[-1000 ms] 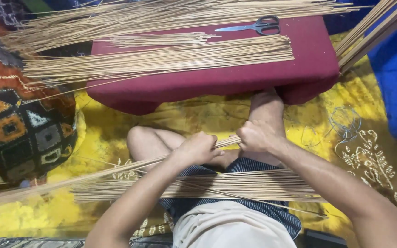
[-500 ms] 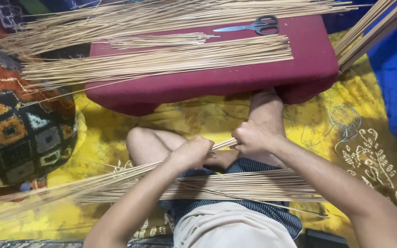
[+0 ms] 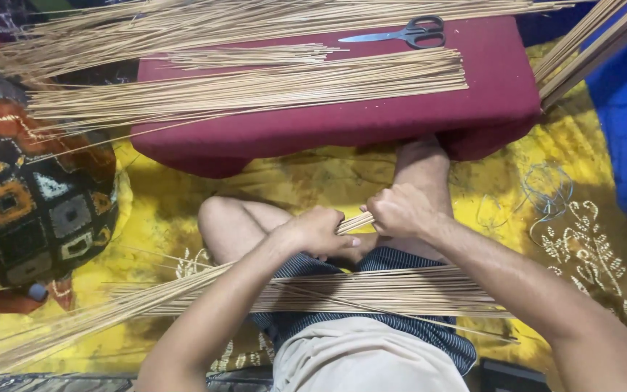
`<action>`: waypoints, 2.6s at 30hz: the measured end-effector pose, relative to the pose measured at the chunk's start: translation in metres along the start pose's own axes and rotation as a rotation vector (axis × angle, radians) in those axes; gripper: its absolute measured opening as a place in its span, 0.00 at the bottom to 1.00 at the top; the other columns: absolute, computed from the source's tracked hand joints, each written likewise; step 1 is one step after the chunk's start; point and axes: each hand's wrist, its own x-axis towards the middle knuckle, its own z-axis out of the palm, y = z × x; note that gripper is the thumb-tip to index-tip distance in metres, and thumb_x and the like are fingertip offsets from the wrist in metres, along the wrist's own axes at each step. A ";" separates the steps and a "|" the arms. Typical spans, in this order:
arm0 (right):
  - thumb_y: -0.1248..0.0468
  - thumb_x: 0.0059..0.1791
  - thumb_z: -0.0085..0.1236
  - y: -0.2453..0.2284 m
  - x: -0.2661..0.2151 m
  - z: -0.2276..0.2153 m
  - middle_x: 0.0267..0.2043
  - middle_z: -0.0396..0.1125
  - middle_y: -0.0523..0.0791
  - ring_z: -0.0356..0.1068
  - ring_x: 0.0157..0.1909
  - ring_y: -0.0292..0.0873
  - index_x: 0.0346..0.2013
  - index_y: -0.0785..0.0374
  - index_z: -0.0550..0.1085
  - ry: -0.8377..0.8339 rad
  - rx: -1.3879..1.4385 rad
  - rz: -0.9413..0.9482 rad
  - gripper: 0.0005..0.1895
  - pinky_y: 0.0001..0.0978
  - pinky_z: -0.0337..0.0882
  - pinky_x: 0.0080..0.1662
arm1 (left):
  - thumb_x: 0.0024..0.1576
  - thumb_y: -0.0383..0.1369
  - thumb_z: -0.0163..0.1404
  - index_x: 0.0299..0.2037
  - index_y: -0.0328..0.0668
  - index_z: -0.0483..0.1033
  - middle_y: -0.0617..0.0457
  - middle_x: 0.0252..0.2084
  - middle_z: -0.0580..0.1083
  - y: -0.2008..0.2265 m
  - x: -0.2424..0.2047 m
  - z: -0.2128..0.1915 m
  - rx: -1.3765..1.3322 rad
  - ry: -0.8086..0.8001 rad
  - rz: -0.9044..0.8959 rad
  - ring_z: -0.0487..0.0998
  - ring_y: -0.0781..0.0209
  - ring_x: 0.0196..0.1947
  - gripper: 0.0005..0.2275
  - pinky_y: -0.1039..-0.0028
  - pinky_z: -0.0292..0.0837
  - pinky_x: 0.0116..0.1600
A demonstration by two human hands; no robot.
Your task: The person gathers thin wooden sticks into a bundle by hand, repeatedly adding individual sticks to the group. They then align the ends of the sticks and place the completed bundle onto a yellow cloth.
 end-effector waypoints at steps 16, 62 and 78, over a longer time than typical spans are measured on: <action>0.23 0.50 0.15 0.043 0.016 0.001 0.44 0.76 0.50 0.78 0.48 0.46 0.57 0.59 0.74 0.254 1.896 0.368 0.53 0.37 0.75 0.51 | 0.60 0.39 0.53 0.44 0.42 0.76 0.38 0.37 0.80 -0.015 0.014 0.021 0.250 0.199 0.096 0.83 0.40 0.44 0.10 0.57 0.81 0.49; 0.40 0.39 0.66 -0.023 -0.192 -0.014 0.40 0.66 0.44 0.71 0.48 0.47 0.46 0.57 0.71 0.341 -0.075 0.011 0.31 0.43 0.71 0.49 | 0.61 0.38 0.53 0.46 0.34 0.73 0.34 0.38 0.79 0.053 0.005 0.102 0.222 0.037 0.267 0.84 0.37 0.41 0.13 0.57 0.82 0.43; 0.56 0.47 0.51 0.033 -0.200 0.052 0.33 0.77 0.37 0.81 0.36 0.48 0.44 0.44 0.68 -0.199 0.038 0.060 0.11 0.43 0.78 0.39 | 0.58 0.38 0.55 0.45 0.37 0.77 0.38 0.36 0.81 0.001 -0.043 0.071 0.422 0.064 0.215 0.84 0.40 0.41 0.13 0.55 0.80 0.45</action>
